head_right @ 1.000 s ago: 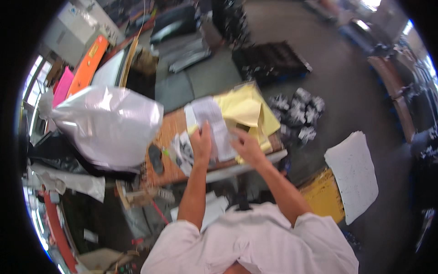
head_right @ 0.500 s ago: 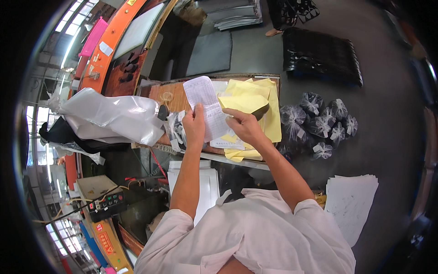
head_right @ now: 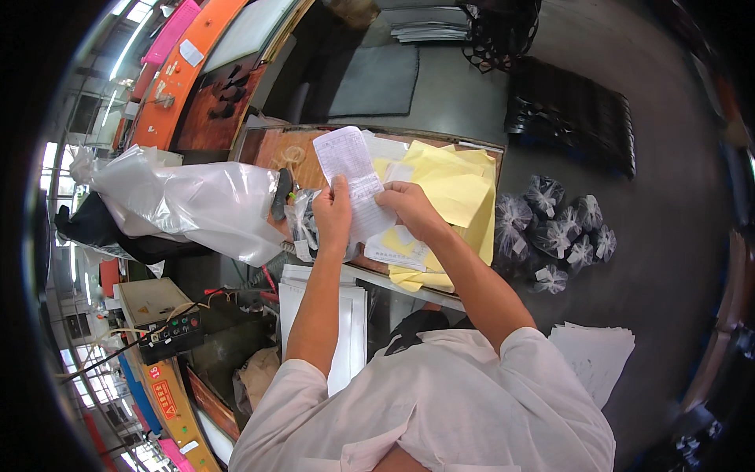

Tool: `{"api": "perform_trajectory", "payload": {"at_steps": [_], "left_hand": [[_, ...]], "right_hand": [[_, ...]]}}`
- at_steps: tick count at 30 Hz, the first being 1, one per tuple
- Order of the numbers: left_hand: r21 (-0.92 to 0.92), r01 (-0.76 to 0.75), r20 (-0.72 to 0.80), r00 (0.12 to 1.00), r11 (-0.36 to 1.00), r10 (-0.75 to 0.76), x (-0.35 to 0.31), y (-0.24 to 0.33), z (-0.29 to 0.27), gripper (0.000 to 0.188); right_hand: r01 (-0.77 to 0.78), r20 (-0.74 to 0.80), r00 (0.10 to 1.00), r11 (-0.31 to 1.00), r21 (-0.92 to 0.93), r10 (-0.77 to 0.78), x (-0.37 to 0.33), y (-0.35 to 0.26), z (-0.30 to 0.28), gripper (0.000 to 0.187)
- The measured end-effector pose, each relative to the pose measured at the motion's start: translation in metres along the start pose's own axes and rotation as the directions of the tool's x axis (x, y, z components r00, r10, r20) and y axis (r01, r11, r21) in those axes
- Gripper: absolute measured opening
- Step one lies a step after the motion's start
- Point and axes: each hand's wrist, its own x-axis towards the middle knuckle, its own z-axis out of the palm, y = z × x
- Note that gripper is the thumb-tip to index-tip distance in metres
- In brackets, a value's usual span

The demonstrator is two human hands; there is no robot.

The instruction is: The person separates white sheets from perforated waste in a factory setting, stacks the sheets, then retrieves a notepad and writes on it with a red pen. The person also moves a pink basket and handles shoe soles on a workbench.

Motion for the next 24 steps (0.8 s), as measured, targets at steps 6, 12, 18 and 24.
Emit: {"api": "perform_trajectory", "payload": {"at_steps": [6, 12, 18, 24], "left_hand": [[-0.151, 0.097, 0.025, 0.995, 0.984, -0.094, 0.029, -0.014, -0.031, 0.052], [-0.091, 0.052, -0.019, 0.998, 0.995, -0.054, 0.047, -0.026, -0.052, 0.052], [-0.088, 0.082, -0.046, 0.995, 0.993, -0.086, 0.053, -0.036, -0.066, 0.049], [-0.249, 0.112, 0.01, 0.993, 0.962, -0.113, 0.055, -0.04, -0.07, 0.039]], "right_hand": [[0.015, 0.026, 1.0, 1.0, 0.007, -0.015, 0.043, 0.017, 0.023, 0.02], [0.019, 0.04, 0.999, 1.0, -0.004, -0.019, 0.063, 0.027, 0.045, 0.021], [-0.001, 0.034, 0.999, 1.0, 0.026, 0.001, 0.072, 0.033, 0.056, 0.019], [0.007, 0.054, 0.999, 0.999, -0.039, -0.005, 0.077, 0.043, 0.05, 0.017]]}}
